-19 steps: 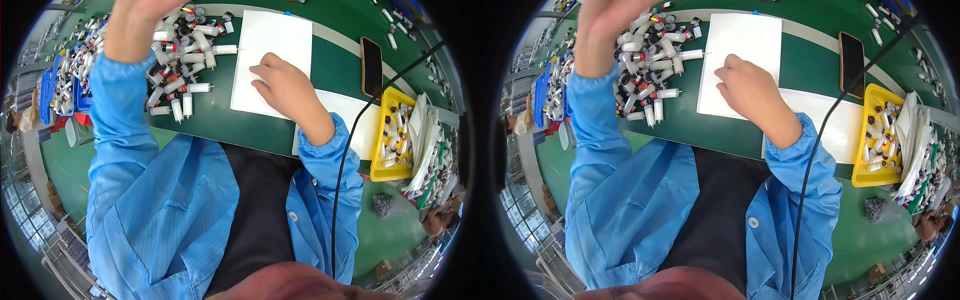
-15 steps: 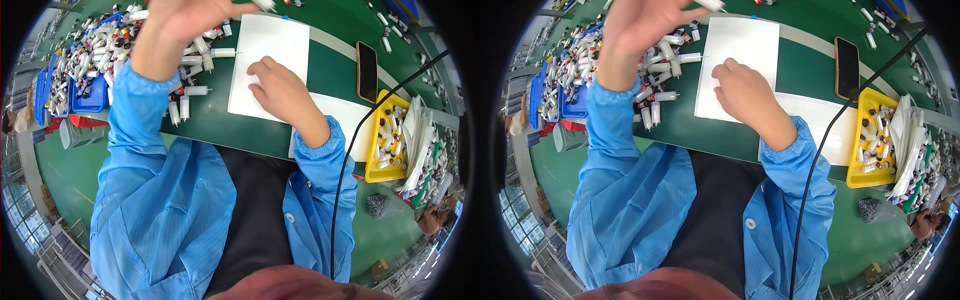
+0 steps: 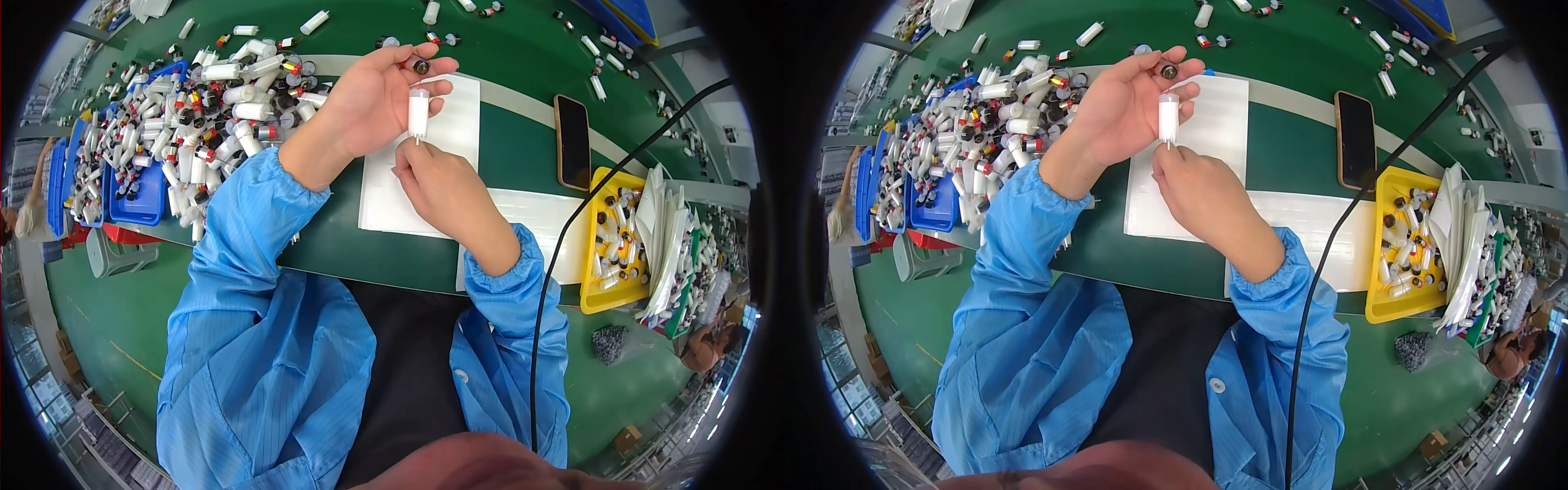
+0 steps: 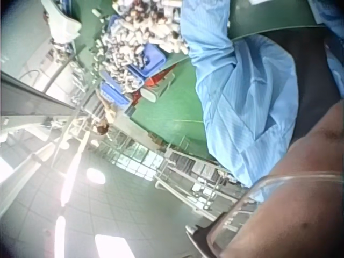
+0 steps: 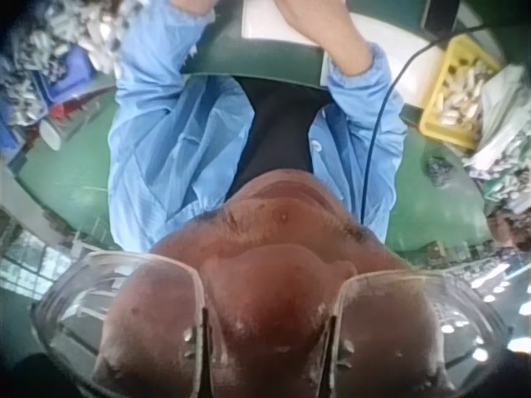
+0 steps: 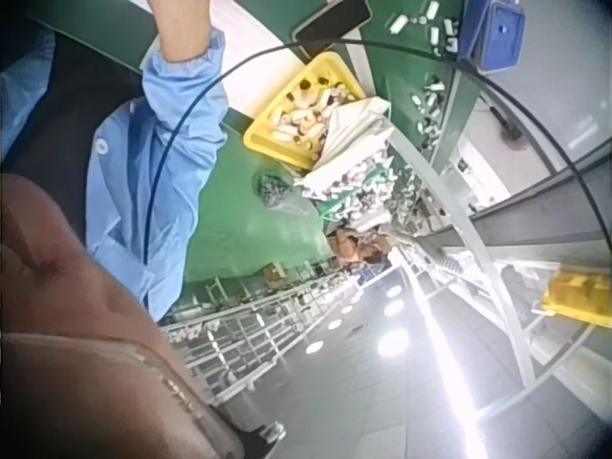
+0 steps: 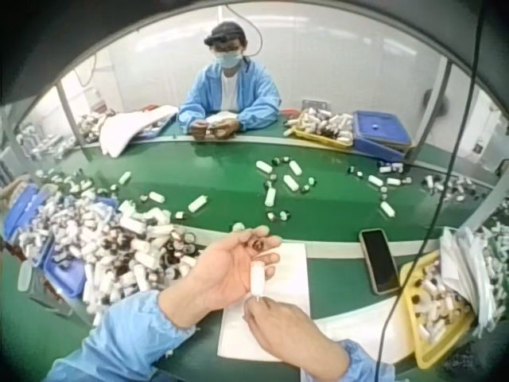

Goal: Manually assembling and labeling small cylindrical electronic components on a production line.

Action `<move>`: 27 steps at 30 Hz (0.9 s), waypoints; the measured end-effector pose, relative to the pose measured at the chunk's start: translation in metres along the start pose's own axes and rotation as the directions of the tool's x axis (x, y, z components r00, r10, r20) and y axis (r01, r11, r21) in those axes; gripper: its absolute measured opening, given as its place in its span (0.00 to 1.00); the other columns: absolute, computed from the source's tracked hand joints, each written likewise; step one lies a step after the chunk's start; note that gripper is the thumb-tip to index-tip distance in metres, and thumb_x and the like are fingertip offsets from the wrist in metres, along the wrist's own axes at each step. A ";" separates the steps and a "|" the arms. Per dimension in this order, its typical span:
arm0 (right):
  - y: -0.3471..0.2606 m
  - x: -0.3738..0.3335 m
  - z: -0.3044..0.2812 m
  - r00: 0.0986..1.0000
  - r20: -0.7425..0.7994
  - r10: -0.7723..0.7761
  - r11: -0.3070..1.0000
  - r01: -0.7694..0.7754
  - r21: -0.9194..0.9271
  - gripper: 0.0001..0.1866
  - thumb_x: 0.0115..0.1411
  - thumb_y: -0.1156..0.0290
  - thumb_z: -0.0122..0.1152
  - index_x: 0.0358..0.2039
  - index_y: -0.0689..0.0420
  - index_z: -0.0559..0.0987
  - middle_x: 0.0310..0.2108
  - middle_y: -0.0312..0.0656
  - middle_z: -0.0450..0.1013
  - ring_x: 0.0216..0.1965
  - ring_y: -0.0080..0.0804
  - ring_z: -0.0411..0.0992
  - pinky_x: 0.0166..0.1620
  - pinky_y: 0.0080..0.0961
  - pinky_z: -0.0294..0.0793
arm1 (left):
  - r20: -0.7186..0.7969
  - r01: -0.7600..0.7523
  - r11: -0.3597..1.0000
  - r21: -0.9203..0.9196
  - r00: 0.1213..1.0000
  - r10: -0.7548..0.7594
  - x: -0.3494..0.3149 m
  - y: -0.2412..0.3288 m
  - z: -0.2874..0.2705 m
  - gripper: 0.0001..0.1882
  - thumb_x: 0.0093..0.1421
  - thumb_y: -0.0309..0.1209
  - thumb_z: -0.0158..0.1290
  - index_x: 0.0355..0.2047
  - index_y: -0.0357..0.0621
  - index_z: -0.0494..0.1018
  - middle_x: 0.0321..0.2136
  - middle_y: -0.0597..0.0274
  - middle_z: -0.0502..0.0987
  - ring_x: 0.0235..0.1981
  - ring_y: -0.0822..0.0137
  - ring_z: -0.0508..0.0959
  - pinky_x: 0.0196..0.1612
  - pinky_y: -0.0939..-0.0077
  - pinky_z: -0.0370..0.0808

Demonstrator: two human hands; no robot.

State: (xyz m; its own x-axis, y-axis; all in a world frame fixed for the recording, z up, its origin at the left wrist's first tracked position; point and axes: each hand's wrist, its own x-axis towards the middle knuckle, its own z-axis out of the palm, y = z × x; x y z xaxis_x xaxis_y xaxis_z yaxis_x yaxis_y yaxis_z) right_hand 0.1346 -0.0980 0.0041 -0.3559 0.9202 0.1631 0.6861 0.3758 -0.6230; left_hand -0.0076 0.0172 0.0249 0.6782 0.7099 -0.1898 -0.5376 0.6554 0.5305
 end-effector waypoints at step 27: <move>0.023 0.016 -0.007 0.914 -0.031 0.404 0.063 0.006 0.998 0.20 0.66 0.64 0.50 0.55 0.57 0.63 0.46 0.43 0.75 0.39 0.39 0.78 0.45 0.35 0.75 | 0.354 -0.551 0.814 0.183 0.810 0.468 0.004 -0.012 0.008 0.29 0.68 0.47 0.37 0.59 0.38 0.68 0.63 0.43 0.65 0.69 0.49 0.57 0.71 0.54 0.50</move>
State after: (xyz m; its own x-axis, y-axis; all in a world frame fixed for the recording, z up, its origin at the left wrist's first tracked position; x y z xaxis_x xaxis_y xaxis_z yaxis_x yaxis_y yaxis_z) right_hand 0.1493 -0.0740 -0.0021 -0.0281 0.9965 -0.0790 -0.5920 -0.0802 -0.8020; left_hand 0.0055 0.0106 0.0240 0.4747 0.7905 0.3869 -0.7197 0.0956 0.6876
